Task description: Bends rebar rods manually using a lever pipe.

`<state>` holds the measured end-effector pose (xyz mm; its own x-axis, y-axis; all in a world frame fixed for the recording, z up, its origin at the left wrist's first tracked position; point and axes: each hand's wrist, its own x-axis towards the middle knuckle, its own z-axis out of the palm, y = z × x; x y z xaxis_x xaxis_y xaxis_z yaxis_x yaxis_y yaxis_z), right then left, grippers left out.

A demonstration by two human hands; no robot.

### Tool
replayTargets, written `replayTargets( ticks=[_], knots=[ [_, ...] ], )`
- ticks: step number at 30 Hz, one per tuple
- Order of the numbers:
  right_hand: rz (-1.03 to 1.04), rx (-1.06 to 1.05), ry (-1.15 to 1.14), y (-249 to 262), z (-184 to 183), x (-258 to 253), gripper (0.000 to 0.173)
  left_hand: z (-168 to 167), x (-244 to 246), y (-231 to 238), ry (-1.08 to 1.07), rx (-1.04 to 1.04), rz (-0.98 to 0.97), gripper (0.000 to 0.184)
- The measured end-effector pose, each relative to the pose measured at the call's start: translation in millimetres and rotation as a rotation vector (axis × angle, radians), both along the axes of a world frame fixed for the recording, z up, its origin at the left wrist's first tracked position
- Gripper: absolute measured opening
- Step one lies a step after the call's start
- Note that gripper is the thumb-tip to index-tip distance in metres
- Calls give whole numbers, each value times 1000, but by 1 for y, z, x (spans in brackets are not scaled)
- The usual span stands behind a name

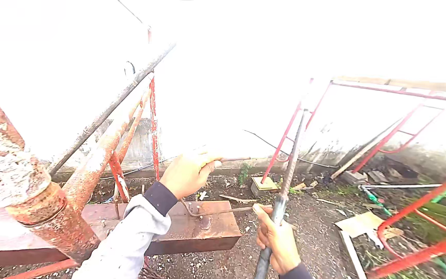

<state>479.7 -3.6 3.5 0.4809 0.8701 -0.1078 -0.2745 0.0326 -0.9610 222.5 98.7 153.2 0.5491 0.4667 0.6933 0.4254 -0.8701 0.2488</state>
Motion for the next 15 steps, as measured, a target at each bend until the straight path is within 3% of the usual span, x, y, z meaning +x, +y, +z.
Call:
replayTargets(
  ticks=[8,15],
  knots=[
    [-42,-104,159,-34,-31,-17,16,19,54,-13,400,-9,-168,25],
    [-15,-182,203,-46,-48,-27,15,26,66,-13,581,-89,-137,29]
  ],
)
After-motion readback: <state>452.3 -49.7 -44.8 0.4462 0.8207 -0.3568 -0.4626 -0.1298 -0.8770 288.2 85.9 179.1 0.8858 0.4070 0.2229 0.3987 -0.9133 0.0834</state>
